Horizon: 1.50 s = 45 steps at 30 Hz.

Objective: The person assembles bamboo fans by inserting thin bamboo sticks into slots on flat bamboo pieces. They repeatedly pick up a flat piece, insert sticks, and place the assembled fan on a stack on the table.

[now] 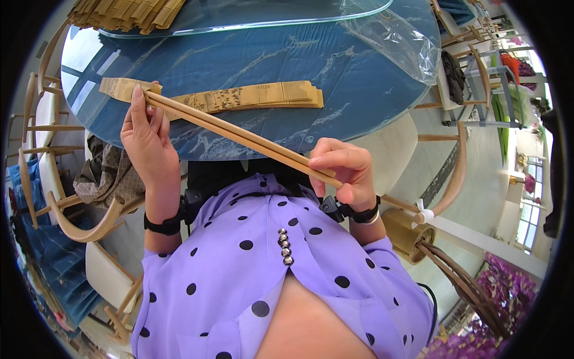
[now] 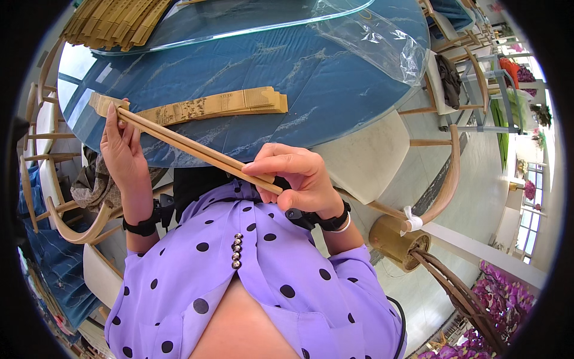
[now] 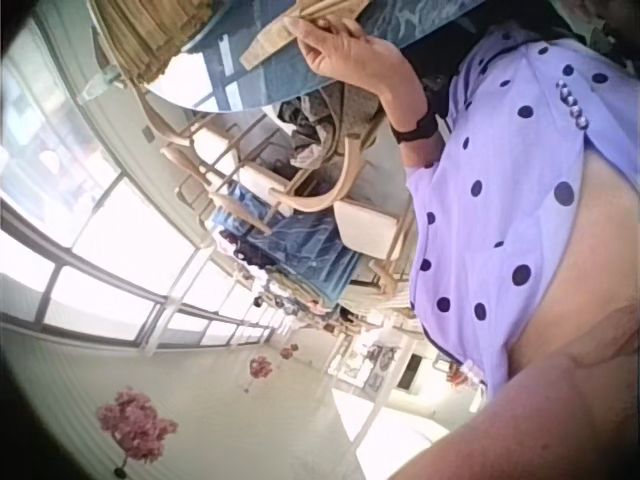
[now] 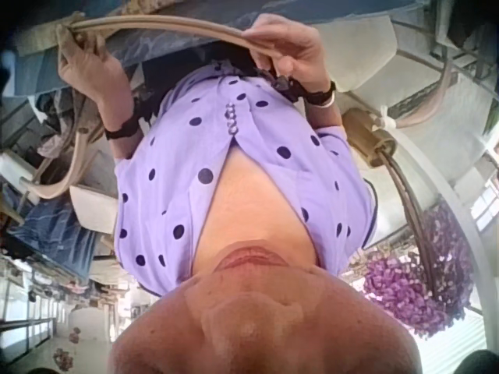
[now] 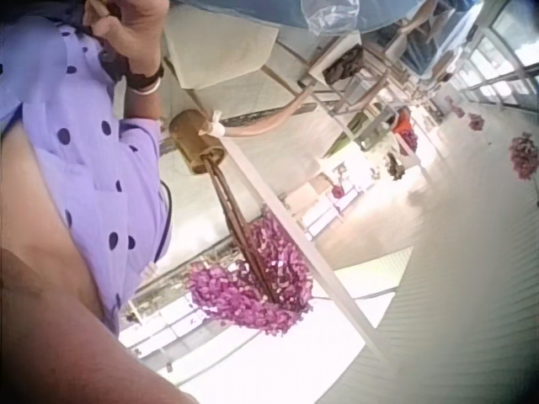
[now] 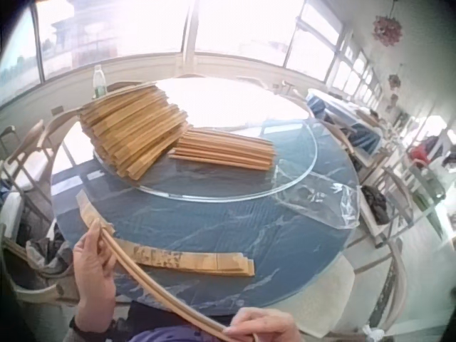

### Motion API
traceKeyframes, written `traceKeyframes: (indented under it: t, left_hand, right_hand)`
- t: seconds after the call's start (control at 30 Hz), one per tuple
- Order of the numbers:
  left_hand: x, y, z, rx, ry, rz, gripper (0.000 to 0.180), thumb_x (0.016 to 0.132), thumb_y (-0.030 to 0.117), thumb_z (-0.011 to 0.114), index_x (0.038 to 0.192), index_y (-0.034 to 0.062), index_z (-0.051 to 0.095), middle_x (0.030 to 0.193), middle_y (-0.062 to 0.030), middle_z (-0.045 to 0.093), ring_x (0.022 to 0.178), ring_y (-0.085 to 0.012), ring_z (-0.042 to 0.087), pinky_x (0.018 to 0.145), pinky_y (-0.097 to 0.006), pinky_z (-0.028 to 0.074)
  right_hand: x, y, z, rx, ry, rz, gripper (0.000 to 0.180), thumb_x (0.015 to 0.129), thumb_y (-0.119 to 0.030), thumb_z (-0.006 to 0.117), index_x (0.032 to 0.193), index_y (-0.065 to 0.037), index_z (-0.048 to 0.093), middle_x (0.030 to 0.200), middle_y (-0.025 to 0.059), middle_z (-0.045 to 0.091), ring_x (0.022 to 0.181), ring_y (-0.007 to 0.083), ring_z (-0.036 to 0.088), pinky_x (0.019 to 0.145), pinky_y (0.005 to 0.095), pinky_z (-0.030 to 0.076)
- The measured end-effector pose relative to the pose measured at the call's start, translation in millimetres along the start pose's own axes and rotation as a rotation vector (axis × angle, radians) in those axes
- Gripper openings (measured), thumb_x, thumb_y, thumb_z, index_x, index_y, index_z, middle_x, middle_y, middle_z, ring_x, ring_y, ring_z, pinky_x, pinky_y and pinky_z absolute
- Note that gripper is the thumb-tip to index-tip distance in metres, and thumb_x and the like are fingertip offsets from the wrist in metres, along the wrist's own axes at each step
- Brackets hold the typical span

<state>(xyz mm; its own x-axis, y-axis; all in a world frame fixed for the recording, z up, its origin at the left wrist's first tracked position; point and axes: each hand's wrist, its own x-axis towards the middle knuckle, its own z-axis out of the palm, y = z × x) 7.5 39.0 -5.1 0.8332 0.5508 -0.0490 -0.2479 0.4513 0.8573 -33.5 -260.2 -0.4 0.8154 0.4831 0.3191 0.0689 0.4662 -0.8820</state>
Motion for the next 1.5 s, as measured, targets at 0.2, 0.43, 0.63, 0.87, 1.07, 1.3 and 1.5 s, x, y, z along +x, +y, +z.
traceKeyframes:
  t: [0.2, 0.43, 0.63, 0.87, 1.07, 1.3, 1.5]
  left_hand:
    - [-5.1, 2.6, 7.5, -0.025, 0.011, -0.042, 0.027, 0.102, 0.023, 0.068, 0.097, -0.0032, 0.070, 0.086, -0.0030, 0.064, 0.054, -0.0011, 0.028, 0.043, -0.020, 0.019]
    - [-6.5, 7.6, 13.9, -0.016, 0.089, -0.006, 0.023, 0.101, 0.021, 0.070, 0.096, -0.0012, 0.070, 0.082, -0.0014, 0.060, 0.056, -0.0007, 0.033, 0.045, -0.017, 0.022]
    - [-5.1, 4.7, 3.3, -0.025, 0.074, 0.049, 0.020, 0.101, 0.021, 0.070, 0.097, 0.0014, 0.072, 0.074, 0.0022, 0.056, 0.055, -0.0004, 0.034, 0.046, -0.018, 0.022]
    - [-21.1, 6.6, 21.8, 0.035, -0.093, 0.069, 0.026, 0.105, 0.024, 0.064, 0.101, -0.0006, 0.073, 0.085, -0.0021, 0.066, 0.055, 0.0010, 0.032, 0.047, -0.019, 0.024]
    - [-26.9, -2.1, 4.6, 0.106, -0.222, 0.076, 0.030, 0.107, 0.024, 0.059, 0.101, -0.0017, 0.074, 0.078, -0.0017, 0.066, 0.055, -0.0006, 0.031, 0.048, -0.020, 0.023]
    - [-34.2, -5.5, 8.4, 0.239, -0.268, 0.064, 0.037, 0.107, 0.028, 0.060, 0.085, 0.0000, 0.069, 0.068, 0.0034, 0.057, 0.060, 0.0012, 0.042, 0.051, -0.019, 0.027]
    - [-26.3, 10.4, 19.8, 0.127, -0.291, 0.044, 0.040, 0.112, 0.034, 0.045, 0.099, 0.0036, 0.067, 0.077, 0.0041, 0.059, 0.059, 0.0009, 0.034, 0.053, -0.019, 0.028]
  right_hand:
    - [3.3, -0.2, -6.4, 0.070, 0.027, -0.017, 0.052, 0.075, -0.029, 0.088, 0.113, 0.004, 0.075, 0.092, 0.0105, 0.067, 0.069, 0.0144, 0.067, 0.060, 0.0240, 0.052]
    - [1.8, 2.7, -10.0, -0.127, 0.096, -0.074, 0.042, 0.085, -0.019, 0.083, 0.119, 0.004, 0.073, 0.091, 0.0106, 0.067, 0.070, 0.0143, 0.067, 0.060, 0.0234, 0.053]
    - [4.8, -1.1, 6.6, -0.752, 0.322, -0.087, 0.032, 0.102, -0.006, 0.061, 0.133, 0.004, 0.064, 0.085, 0.0066, 0.060, 0.067, 0.0109, 0.060, 0.059, 0.0233, 0.048]
    - [3.5, 4.9, 14.5, -1.178, 0.157, -0.112, 0.019, 0.100, -0.016, 0.064, 0.107, 0.000, 0.071, 0.069, 0.0111, 0.061, 0.056, 0.0264, 0.058, 0.053, 0.0341, 0.045]
    - [-7.8, -1.9, 19.1, -1.095, 0.070, 0.125, 0.023, 0.103, -0.016, 0.060, 0.085, -0.002, 0.065, 0.063, 0.0093, 0.057, 0.051, 0.0258, 0.054, 0.051, 0.0340, 0.042]
    - [-14.6, 2.1, 31.9, -0.751, 0.171, 0.405, 0.034, 0.107, -0.018, 0.053, 0.079, 0.000, 0.060, 0.060, 0.0053, 0.051, 0.050, 0.0147, 0.048, 0.050, 0.0302, 0.037]
    - [-19.5, 3.9, 28.6, -0.639, 0.183, 0.449, 0.040, 0.108, -0.024, 0.053, 0.077, 0.001, 0.059, 0.060, 0.0022, 0.049, 0.053, 0.0093, 0.044, 0.050, 0.0275, 0.034]
